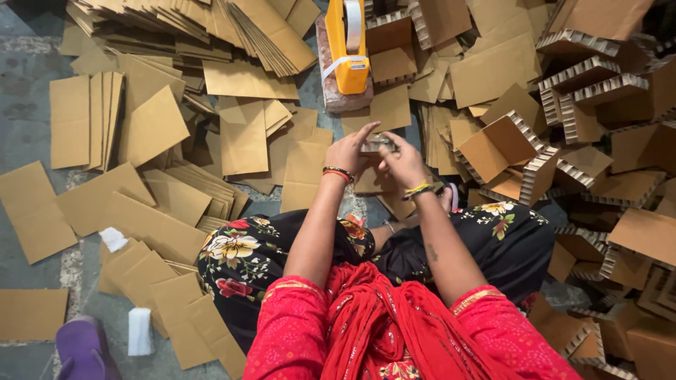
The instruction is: The person sits on the floor surrounded by cardboard pieces and corrugated inserts. They pick up a flat cardboard sheet and a corrugated insert, fold the cardboard around the insert, and secure it with tape from a yellow dispenser. The person repeats this process, stacking the finished boxes to the side.
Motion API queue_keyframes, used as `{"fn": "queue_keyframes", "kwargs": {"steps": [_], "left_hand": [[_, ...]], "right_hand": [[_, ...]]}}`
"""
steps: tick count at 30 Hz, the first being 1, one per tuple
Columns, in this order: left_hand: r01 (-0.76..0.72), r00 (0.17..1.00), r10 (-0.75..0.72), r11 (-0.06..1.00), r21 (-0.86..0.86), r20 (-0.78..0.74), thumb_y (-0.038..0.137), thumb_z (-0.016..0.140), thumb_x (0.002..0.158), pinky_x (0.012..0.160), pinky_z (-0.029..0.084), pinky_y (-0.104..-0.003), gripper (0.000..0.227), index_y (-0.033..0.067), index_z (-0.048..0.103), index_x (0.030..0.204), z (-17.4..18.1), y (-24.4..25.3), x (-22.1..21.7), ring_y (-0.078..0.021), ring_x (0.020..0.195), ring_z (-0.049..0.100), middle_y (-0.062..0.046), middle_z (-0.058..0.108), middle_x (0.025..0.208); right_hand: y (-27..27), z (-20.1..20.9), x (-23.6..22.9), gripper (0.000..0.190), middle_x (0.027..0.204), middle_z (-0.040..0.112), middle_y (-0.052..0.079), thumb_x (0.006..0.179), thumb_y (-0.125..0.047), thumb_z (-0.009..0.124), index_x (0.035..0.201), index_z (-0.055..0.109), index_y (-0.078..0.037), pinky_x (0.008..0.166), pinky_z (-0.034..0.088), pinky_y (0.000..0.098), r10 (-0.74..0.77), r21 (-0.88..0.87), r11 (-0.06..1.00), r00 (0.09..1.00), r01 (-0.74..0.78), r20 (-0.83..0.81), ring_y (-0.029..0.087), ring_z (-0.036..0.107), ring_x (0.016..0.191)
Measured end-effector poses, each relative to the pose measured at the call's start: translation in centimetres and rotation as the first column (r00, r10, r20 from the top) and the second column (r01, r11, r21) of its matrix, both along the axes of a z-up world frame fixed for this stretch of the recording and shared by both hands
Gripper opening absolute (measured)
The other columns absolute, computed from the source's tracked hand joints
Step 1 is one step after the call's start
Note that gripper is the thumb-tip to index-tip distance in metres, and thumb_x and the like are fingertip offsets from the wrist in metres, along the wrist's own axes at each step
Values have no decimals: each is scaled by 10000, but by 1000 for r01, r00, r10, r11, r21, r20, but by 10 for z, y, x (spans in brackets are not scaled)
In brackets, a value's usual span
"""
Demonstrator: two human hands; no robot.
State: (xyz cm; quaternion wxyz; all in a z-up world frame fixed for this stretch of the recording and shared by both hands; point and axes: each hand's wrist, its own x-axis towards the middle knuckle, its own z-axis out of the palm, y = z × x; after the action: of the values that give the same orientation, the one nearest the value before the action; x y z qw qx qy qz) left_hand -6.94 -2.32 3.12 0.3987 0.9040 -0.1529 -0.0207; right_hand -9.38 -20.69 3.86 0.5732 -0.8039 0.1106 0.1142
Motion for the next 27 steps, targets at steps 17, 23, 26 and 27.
{"fn": "queue_keyframes", "kwargs": {"steps": [17, 23, 26, 27], "left_hand": [[-104, 992, 101, 994, 28, 71, 204, 785, 737, 744, 576, -444, 635, 331, 573, 1323, -30, 7, 21, -308, 950, 708, -25, 717, 1070], [-111, 994, 111, 993, 28, -17, 228, 786, 771, 791, 569, -441, 355, 280, 709, 1113, -16, 11, 24, -310, 983, 695, -29, 719, 1056], [-94, 995, 95, 995, 35, -42, 217, 804, 717, 798, 565, -446, 365, 266, 741, 1073, -10, 11, 31, -319, 986, 687, -38, 720, 1041], [-90, 995, 92, 995, 36, -38, 205, 811, 681, 802, 564, -447, 398, 260, 745, 1070, -10, 11, 33, -322, 987, 685, -43, 720, 1036]], "right_hand": [[-31, -25, 87, 69, 874, 567, 18, 1000, -121, 532, 999, 595, -148, 626, 510, 319, -107, 532, 846, 989, 36, 103, 120, 520, 683], [-50, 7, 109, 218, 1242, 654, 52, 909, -295, 738, 970, 796, -94, 901, 519, 326, 416, -416, 871, 842, -261, 343, 203, 634, 1047], [-88, 21, 101, 207, 1239, 634, 124, 756, -270, 885, 776, 816, -75, 923, 513, 385, 421, -645, 763, 791, -44, 443, 290, 630, 1075], [-100, 23, 100, 214, 1208, 633, 139, 710, -266, 911, 726, 809, -78, 925, 513, 397, 388, -656, 754, 794, 17, 467, 310, 627, 1070]]}}
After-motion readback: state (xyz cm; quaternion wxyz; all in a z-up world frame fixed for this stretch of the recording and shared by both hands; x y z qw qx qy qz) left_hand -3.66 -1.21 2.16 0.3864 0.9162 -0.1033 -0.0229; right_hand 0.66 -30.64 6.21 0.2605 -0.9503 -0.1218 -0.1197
